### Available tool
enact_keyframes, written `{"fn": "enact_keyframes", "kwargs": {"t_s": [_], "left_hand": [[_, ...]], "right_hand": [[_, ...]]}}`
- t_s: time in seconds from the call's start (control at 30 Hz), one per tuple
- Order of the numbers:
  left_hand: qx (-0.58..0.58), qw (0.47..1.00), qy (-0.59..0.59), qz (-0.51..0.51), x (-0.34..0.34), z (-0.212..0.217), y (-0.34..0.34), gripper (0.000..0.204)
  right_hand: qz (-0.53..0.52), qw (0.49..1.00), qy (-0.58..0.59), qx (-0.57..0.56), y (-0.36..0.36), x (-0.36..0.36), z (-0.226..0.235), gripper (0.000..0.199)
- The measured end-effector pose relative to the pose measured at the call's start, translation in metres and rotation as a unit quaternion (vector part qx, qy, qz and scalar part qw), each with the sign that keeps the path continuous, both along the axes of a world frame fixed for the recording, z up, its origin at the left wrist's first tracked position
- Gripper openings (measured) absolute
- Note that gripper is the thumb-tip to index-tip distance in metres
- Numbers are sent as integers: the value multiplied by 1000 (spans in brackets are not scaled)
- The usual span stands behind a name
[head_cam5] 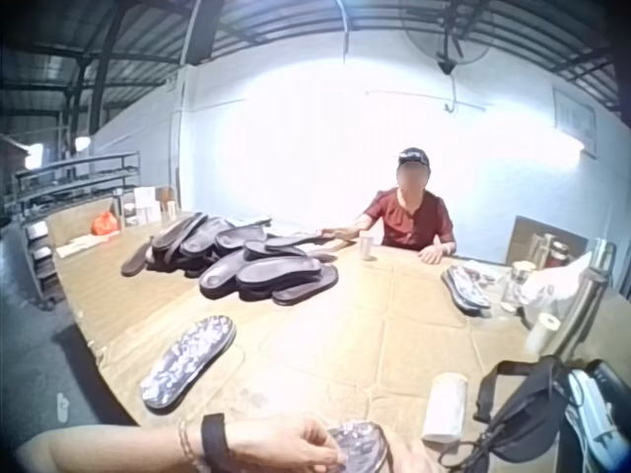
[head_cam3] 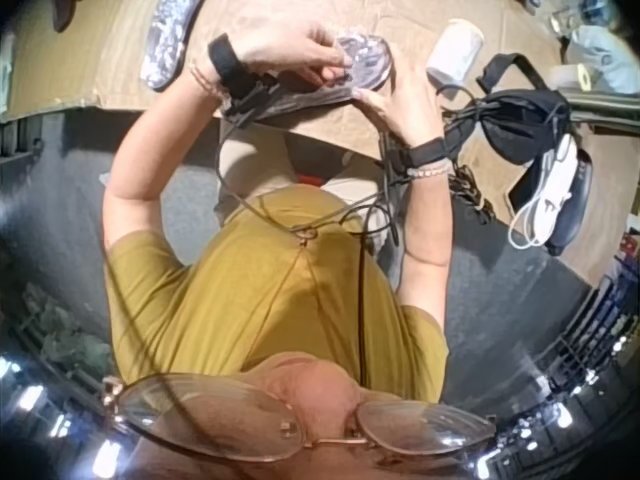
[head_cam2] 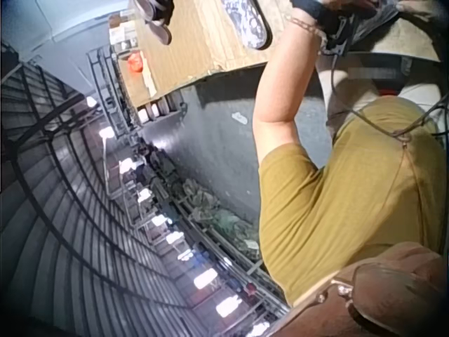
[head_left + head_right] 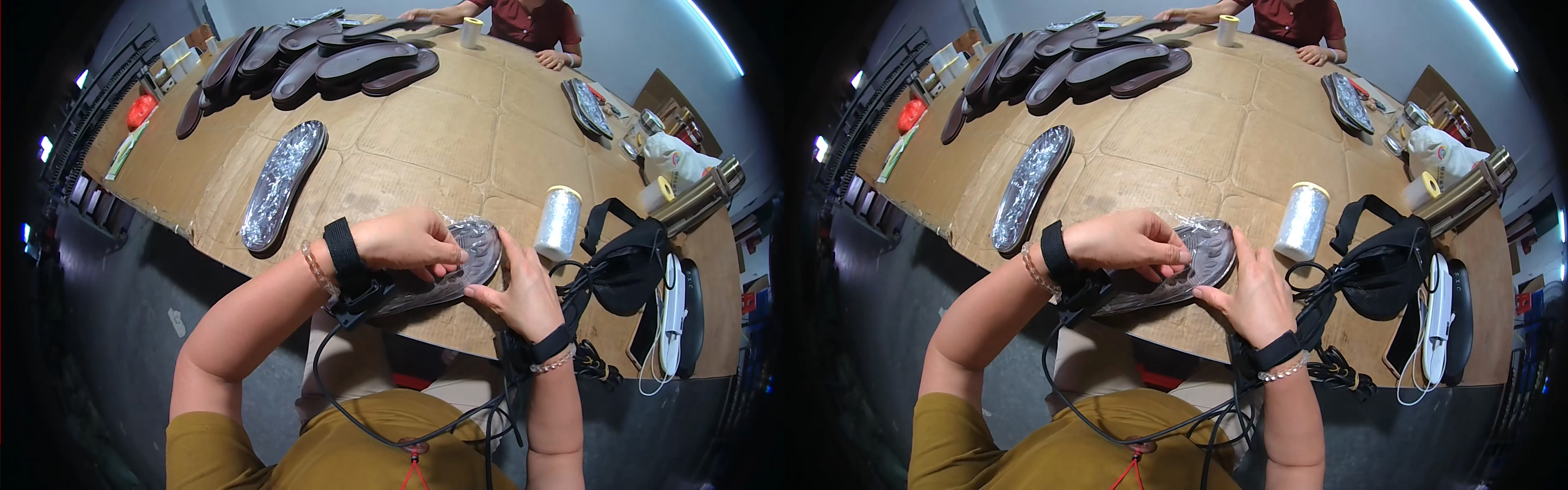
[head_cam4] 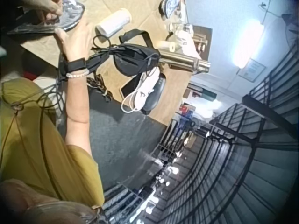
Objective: The recorder applies double-sided adhesive tape and wraps shoe insoles with plastic film.
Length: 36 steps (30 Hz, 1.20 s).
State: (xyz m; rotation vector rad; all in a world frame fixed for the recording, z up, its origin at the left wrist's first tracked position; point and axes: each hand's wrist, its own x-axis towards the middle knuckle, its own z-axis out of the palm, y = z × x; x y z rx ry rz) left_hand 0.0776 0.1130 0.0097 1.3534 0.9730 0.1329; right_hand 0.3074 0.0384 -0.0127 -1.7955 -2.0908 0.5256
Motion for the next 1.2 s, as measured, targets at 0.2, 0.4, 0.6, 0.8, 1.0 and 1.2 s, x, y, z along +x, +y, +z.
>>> {"fn": "enact_keyframes", "kwargs": {"t_s": [0.2, 0.4, 0.6, 0.8, 1.0, 1.2], "left_hand": [[27, 999, -26, -12, -1, -5, -3, 24], [40, 999, -12, 20, 0, 10, -6, 23], [86, 996, 3, 31, 3, 17, -11, 25], [96, 994, 2, 56, 4, 13, -15, 24], [82, 995, -19, 61, 3, 9, -16, 24], [22, 996, -45, 70, -2, 4, -12, 23]], "right_hand": [[-3, 1000, -12, -12, 1, -2, 1, 101], [-2, 1000, -19, -1, 1, -5, 2, 100], [-21, 999, -43, -13, 2, -9, 5, 99], [-28, 999, -47, -7, 2, -10, 5, 98], [-28, 998, -63, 7, 2, -11, 4, 98], [-28, 998, -56, 16, 1, -12, 5, 97]]}}
